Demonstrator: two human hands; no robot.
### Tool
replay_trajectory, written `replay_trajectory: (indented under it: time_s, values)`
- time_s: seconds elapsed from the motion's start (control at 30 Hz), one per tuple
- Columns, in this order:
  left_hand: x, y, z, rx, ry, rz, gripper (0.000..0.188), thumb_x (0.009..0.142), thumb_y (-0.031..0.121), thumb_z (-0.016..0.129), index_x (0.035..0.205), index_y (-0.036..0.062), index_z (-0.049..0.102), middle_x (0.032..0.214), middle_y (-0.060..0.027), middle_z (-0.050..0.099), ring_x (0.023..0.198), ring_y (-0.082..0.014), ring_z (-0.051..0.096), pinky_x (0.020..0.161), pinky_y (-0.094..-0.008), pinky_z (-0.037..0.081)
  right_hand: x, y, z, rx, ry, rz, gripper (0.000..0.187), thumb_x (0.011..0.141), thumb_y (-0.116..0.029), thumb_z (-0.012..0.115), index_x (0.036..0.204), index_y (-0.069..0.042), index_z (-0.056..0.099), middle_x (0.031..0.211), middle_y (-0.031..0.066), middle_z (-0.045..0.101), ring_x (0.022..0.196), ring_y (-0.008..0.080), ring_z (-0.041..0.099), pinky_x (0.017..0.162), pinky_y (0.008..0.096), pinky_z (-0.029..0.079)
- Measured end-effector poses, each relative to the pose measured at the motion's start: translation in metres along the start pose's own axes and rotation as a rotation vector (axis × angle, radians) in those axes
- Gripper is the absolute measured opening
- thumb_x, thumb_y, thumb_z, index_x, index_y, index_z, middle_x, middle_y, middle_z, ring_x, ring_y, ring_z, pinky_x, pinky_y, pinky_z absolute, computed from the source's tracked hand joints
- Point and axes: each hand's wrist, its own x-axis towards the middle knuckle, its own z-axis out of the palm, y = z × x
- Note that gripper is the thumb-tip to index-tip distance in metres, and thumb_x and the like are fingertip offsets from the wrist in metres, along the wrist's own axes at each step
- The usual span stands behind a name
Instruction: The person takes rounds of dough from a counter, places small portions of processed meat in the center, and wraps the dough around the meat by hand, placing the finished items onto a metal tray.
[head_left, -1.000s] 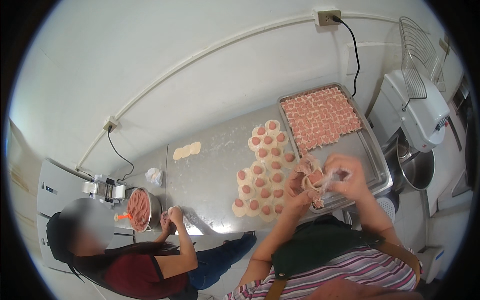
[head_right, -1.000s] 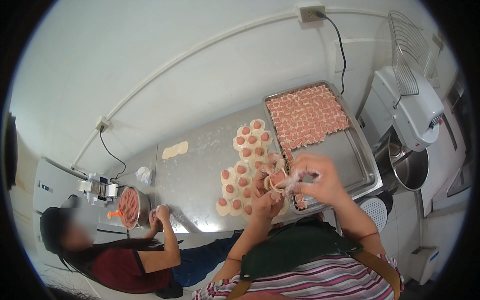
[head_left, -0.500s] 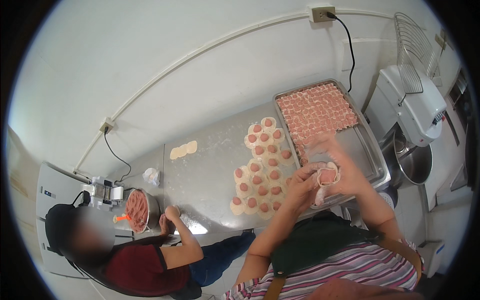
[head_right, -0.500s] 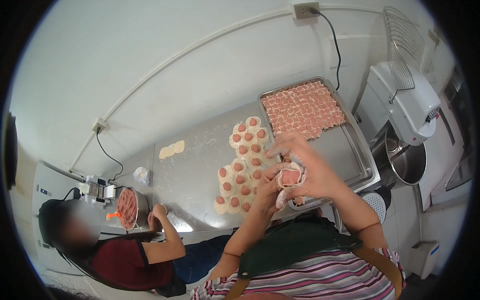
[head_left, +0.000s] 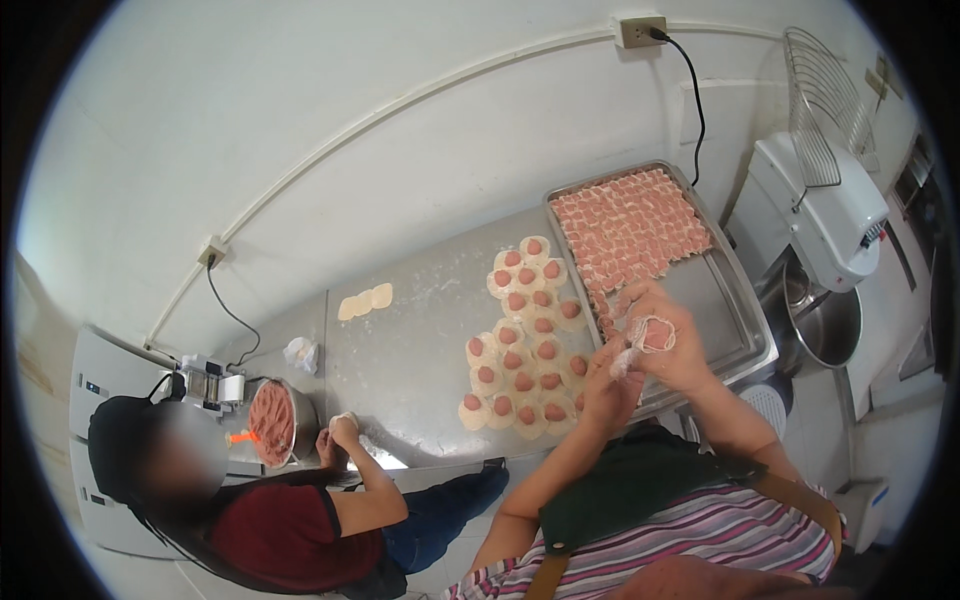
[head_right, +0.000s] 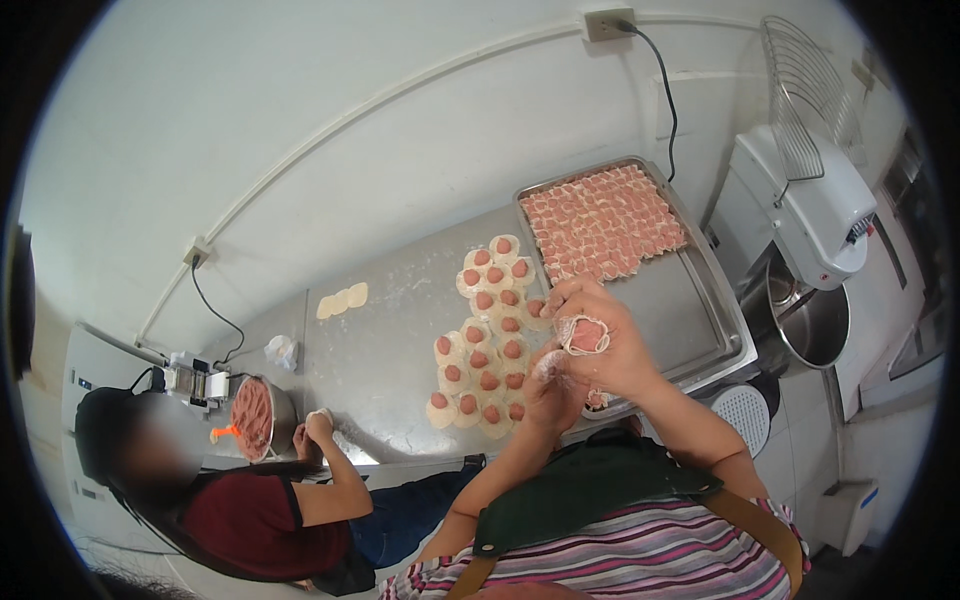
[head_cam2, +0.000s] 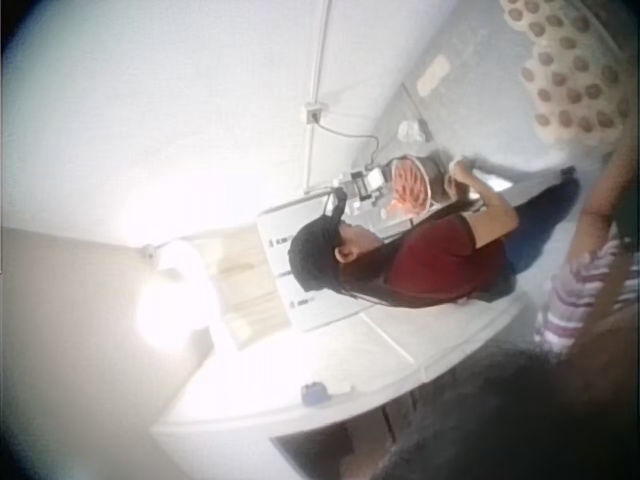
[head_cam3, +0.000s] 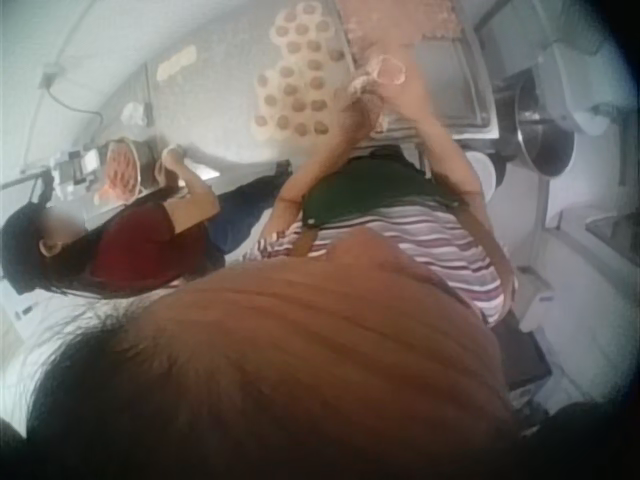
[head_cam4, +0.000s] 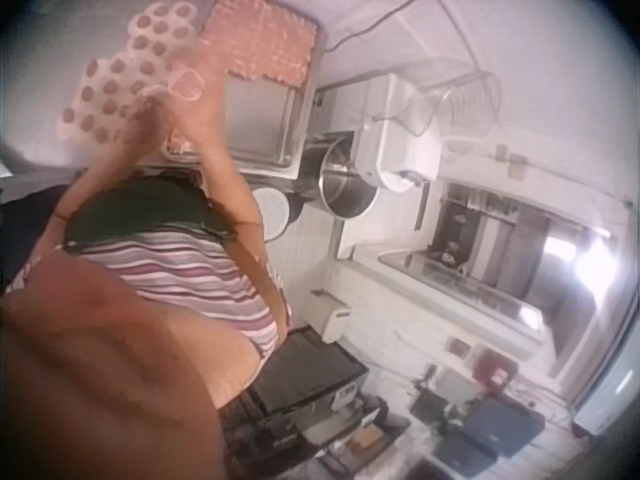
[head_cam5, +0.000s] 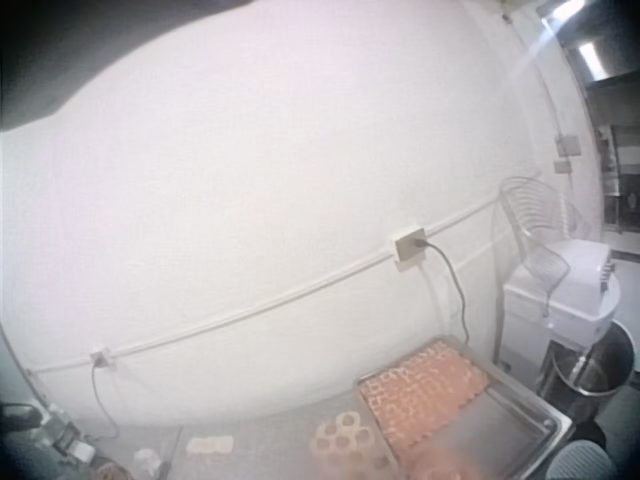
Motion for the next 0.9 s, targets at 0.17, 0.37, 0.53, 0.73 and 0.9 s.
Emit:
replay_trajectory:
  time_s: [0.17, 0.37, 0.53, 0.73, 0.9]
  values:
    - [-0.006, -0.004, -0.019, 0.154, 0.001, 0.038, 0.036, 0.089, 0.012, 0.053, 0.122, -0.0045, 0.048, 0.121, -0.0107, 0.052, 0.107, -0.0167, 0.051, 0.091, -0.0294, 0.041, 0.001, 0.0, -0.002, 0.133, -0.02, 0.005, 0.036, 0.052, -0.008, 0.074, 0.081, -0.004, 0.053, 0.096, 0.0086, 0.053, 0.096, 0.0216, 0.05, 0.086, 0.0329, 0.037]
    - [0.0, -0.008, -0.007, 0.149, 0.014, 0.098, 0.034, 0.088, 0.007, 0.054, 0.12, -0.0049, 0.049, 0.118, -0.0097, 0.053, 0.105, -0.0153, 0.052, 0.09, -0.0294, 0.041, 0.005, -0.002, -0.002, 0.122, -0.01, -0.002, 0.034, 0.052, -0.008, 0.073, 0.079, -0.005, 0.053, 0.094, 0.0073, 0.053, 0.093, 0.0205, 0.051, 0.084, 0.0328, 0.038]
    - [0.004, -0.01, 0.009, 0.222, 0.104, 0.097, 0.034, 0.088, 0.006, 0.054, 0.12, -0.0027, 0.05, 0.112, -0.0078, 0.057, 0.1, -0.0142, 0.053, 0.088, -0.0285, 0.042, -0.002, 0.019, -0.008, 0.107, 0.09, -0.014, 0.037, 0.058, -0.023, 0.078, 0.079, -0.004, 0.054, 0.094, 0.0096, 0.049, 0.089, 0.0194, 0.048, 0.077, 0.0297, 0.037]
    - [0.012, 0.001, -0.024, 0.251, 0.177, -0.128, 0.04, 0.088, 0.009, 0.054, 0.126, -0.0015, 0.045, 0.121, -0.0087, 0.051, 0.104, -0.0165, 0.052, 0.087, -0.0313, 0.042, 0.015, -0.014, -0.038, -0.213, -0.16, 0.0, 0.038, 0.059, -0.012, 0.071, 0.094, -0.002, 0.059, 0.093, 0.0079, 0.053, 0.087, 0.0217, 0.052, 0.079, 0.032, 0.04]
    - [0.05, -0.017, -0.035, 0.021, 0.177, -0.217, 0.05, 0.093, 0.031, 0.043, 0.132, 0.0015, 0.035, 0.127, -0.0109, 0.045, 0.108, -0.021, 0.048, 0.095, -0.0373, 0.037, 0.011, 0.005, -0.07, -0.435, -0.402, 0.106, 0.038, 0.065, -0.01, 0.068, 0.102, -0.004, 0.06, 0.093, 0.0077, 0.056, 0.081, 0.0207, 0.055, 0.07, 0.0328, 0.045]
